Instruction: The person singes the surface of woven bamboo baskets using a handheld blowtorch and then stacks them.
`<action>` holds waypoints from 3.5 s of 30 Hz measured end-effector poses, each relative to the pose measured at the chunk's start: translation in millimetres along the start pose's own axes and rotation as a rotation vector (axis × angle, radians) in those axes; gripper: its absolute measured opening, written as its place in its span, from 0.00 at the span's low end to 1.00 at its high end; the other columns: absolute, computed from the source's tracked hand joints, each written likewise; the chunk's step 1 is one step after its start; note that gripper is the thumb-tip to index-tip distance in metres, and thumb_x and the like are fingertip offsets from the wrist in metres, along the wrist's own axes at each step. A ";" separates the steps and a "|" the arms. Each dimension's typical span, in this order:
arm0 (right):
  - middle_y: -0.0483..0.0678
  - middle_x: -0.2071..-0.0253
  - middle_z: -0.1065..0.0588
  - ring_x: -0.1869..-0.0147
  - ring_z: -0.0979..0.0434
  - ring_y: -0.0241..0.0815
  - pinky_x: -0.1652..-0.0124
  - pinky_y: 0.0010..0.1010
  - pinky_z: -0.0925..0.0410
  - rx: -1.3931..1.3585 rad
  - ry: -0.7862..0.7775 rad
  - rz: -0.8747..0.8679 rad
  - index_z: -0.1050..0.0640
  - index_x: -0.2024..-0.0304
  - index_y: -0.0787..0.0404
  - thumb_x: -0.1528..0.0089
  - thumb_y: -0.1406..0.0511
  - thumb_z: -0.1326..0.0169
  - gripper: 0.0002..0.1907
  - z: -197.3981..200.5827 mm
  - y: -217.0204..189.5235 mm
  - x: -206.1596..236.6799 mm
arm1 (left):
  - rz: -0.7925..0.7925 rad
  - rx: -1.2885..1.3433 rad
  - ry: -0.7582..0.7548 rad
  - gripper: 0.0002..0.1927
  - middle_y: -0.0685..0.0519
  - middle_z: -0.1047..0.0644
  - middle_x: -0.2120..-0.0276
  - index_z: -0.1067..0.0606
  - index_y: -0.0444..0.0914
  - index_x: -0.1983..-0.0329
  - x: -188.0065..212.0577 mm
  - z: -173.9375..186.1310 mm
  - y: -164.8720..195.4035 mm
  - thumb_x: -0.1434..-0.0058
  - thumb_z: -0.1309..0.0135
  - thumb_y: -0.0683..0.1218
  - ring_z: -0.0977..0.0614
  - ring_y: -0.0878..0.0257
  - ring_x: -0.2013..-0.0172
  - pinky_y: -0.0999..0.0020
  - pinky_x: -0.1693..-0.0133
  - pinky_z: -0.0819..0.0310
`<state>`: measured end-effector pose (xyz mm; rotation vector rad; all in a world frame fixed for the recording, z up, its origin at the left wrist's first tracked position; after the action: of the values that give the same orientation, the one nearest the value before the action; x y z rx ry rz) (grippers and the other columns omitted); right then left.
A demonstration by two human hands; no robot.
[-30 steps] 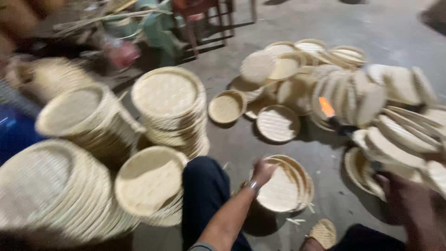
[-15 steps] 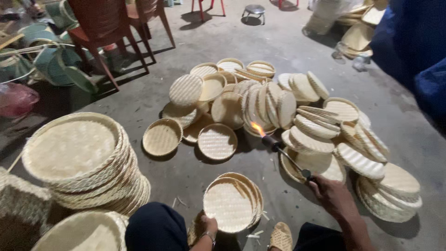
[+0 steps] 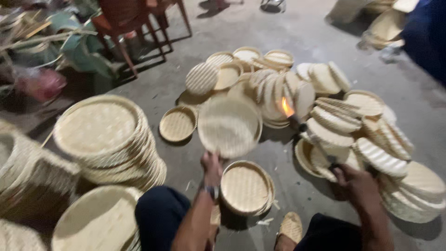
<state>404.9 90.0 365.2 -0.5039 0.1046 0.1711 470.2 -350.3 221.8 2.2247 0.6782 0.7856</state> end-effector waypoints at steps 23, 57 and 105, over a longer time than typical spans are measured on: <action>0.53 0.59 0.30 0.58 0.34 0.40 0.55 0.29 0.37 -0.402 0.011 0.184 0.27 0.43 0.69 0.14 0.60 0.57 0.16 -120.6 139.0 -91.6 | 0.164 0.624 -0.373 0.20 0.40 0.22 0.47 0.27 0.33 0.42 -63.0 -17.3 161.7 0.36 0.40 0.43 0.21 0.45 0.47 0.46 0.41 0.25; 0.56 0.55 0.25 0.54 0.26 0.42 0.53 0.28 0.30 0.132 0.047 0.464 0.27 0.40 0.69 0.16 0.63 0.58 0.15 -112.1 148.3 -67.4 | 0.211 0.719 -0.359 0.23 0.38 0.24 0.44 0.30 0.29 0.40 -48.4 -26.6 164.1 0.38 0.41 0.40 0.21 0.45 0.45 0.47 0.42 0.21; 0.58 0.51 0.22 0.49 0.18 0.42 0.50 0.27 0.25 0.146 0.043 0.502 0.27 0.40 0.70 0.17 0.67 0.58 0.13 -105.8 144.3 -61.7 | 0.232 0.760 -0.330 0.21 0.36 0.24 0.46 0.32 0.27 0.41 -48.0 -21.5 158.2 0.35 0.44 0.38 0.19 0.46 0.47 0.50 0.44 0.19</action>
<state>311.0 154.3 213.8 -0.3281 0.2831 0.6392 460.7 -473.3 333.9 3.0710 0.6213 0.2501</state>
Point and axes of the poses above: each hand's wrist, its own x-axis away from the middle knuckle, its own z-axis out of the back of the hand, y = z × x, the point moved 6 cm from there along -x, towards the middle knuckle
